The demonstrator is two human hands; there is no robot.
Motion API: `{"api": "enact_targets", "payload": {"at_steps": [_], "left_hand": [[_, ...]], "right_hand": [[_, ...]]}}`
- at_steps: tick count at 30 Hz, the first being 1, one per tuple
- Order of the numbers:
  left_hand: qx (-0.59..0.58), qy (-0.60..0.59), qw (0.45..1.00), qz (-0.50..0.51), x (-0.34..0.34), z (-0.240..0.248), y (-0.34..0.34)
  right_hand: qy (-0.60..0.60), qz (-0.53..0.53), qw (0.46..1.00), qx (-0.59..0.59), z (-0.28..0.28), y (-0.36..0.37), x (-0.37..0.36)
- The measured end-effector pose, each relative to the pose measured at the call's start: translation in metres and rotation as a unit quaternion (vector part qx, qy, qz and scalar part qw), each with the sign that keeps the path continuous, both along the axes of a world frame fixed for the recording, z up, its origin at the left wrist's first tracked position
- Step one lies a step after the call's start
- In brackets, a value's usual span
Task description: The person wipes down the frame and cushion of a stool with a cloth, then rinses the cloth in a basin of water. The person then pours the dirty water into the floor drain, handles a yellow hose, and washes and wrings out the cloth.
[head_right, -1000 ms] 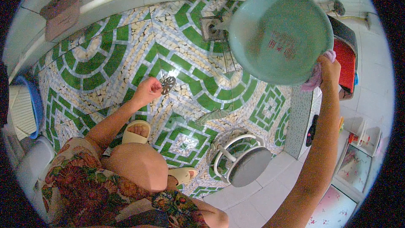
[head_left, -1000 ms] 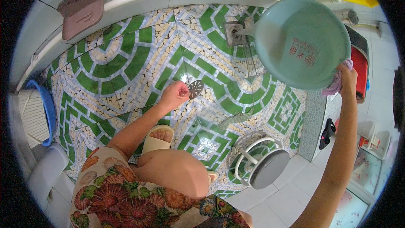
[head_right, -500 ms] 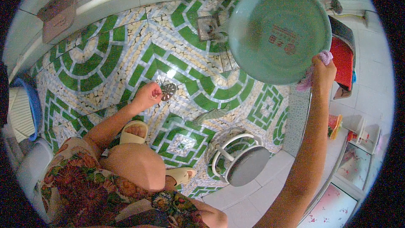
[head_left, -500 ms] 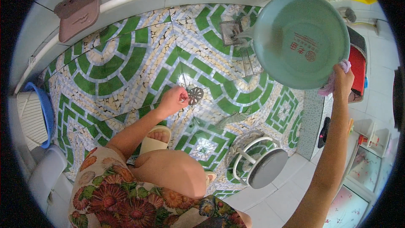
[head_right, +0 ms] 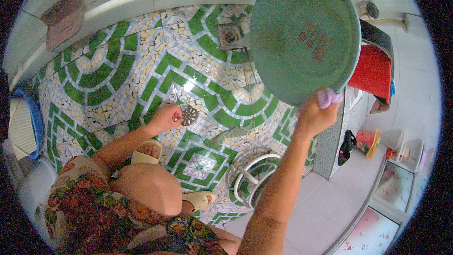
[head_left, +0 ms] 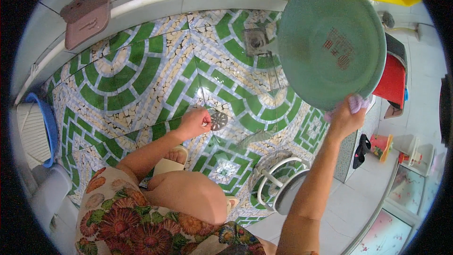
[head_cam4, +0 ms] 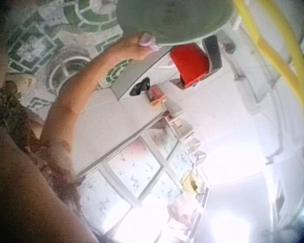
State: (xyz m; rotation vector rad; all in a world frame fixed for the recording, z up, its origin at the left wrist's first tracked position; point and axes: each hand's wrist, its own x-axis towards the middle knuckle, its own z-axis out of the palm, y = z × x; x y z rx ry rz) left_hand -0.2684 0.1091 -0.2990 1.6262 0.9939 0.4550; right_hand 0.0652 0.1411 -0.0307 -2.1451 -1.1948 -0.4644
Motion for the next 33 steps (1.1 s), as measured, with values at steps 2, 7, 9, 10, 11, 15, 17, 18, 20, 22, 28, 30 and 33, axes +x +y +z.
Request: {"api": "enact_targets", "payload": {"at_steps": [2, 7, 9, 10, 11, 15, 17, 18, 20, 22, 28, 30, 33], "left_hand": [[-0.032, 0.002, 0.999, -0.007, 0.004, 0.000, -0.005], [0.033, 0.022, 0.998, -0.043, 0.002, 0.002, -0.017], [0.046, 0.015, 0.997, -0.060, 0.002, 0.004, -0.019], [0.047, 0.016, 0.997, -0.061, 0.002, 0.004, -0.020], [0.062, 0.028, 0.995, -0.076, 0.001, 0.008, -0.020], [0.095, 0.058, 0.985, -0.129, -0.002, 0.015, -0.020], [0.130, 0.074, 0.978, -0.144, -0.001, 0.015, -0.020], [0.161, 0.092, 0.971, -0.153, -0.002, 0.013, -0.020], [0.220, 0.086, 0.959, -0.156, -0.006, 0.009, -0.016], [0.279, 0.082, 0.943, -0.160, -0.014, 0.003, -0.008], [0.370, 0.179, 0.889, -0.203, -0.040, 0.011, 0.025], [0.316, 0.284, 0.865, -0.267, -0.036, 0.008, 0.038], [0.249, 0.314, 0.870, -0.288, -0.033, 0.023, 0.040]], "right_hand": [[-0.079, 0.047, 0.992, 0.089, -0.014, -0.006, -0.018], [-0.166, 0.124, 0.970, 0.129, -0.012, -0.003, -0.045], [-0.140, 0.110, 0.974, 0.143, -0.016, -0.008, -0.042], [-0.115, 0.098, 0.976, 0.155, -0.021, -0.011, -0.040], [-0.111, 0.095, 0.977, 0.156, -0.027, -0.016, -0.036], [0.090, -0.114, 0.986, 0.085, -0.052, -0.059, 0.006], [0.220, -0.169, 0.955, 0.101, -0.061, -0.088, 0.035], [0.367, -0.163, 0.895, 0.196, -0.068, -0.103, 0.048], [0.504, -0.154, 0.800, 0.288, -0.072, -0.128, 0.056], [0.668, -0.175, 0.662, 0.293, -0.077, -0.151, 0.057], [0.652, -0.216, 0.656, 0.313, -0.094, -0.226, 0.054], [0.643, -0.175, 0.670, 0.327, -0.098, -0.231, 0.041], [0.650, -0.203, 0.659, 0.318, -0.108, -0.236, 0.023]]}}
